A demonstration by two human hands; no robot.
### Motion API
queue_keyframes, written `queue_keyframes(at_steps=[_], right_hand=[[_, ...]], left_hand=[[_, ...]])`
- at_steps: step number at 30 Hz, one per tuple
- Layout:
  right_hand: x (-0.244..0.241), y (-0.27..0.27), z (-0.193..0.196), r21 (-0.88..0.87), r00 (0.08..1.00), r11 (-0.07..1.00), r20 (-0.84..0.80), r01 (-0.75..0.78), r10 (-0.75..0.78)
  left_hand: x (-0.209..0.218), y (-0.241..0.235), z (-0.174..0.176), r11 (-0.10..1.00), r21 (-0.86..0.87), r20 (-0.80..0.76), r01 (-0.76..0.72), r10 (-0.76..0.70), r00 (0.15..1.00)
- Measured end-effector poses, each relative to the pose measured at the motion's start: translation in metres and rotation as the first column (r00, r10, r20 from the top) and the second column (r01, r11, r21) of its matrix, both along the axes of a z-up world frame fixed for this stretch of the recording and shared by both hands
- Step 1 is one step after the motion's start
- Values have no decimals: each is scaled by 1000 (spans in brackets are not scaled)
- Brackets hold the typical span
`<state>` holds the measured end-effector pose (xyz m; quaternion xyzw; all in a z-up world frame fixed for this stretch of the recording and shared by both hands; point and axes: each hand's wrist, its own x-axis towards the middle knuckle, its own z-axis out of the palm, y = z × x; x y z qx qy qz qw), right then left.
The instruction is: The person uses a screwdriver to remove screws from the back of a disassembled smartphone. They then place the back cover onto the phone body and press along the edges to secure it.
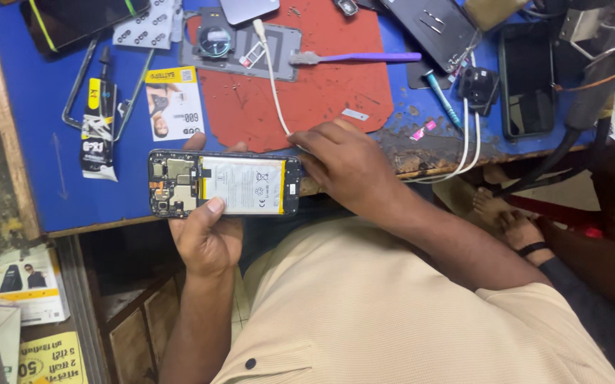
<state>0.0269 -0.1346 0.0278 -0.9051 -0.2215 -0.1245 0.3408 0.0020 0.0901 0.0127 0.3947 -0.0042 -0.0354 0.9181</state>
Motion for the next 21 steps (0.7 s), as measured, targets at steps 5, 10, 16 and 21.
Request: queue_keyframes(at_steps=[5, 10, 16, 21], right_hand=[[-18, -41, -1, 111, 990, 983, -15, 144, -143], [-31, -99, 6, 15, 908, 913, 98, 409, -408], [-32, -155, 21, -250, 855, 818, 162, 518, -492], [-29, -163, 3, -367, 864, 783, 257, 502, -433]], left_hand=[[0, -11, -1, 999, 42, -15, 25, -25, 1000], [5, -25, -3, 993, 45, -23, 113, -113, 993], [18, -44, -3, 978, 34, -17, 204, -204, 979], [29, -56, 2, 952, 31, -45, 305, -304, 952]])
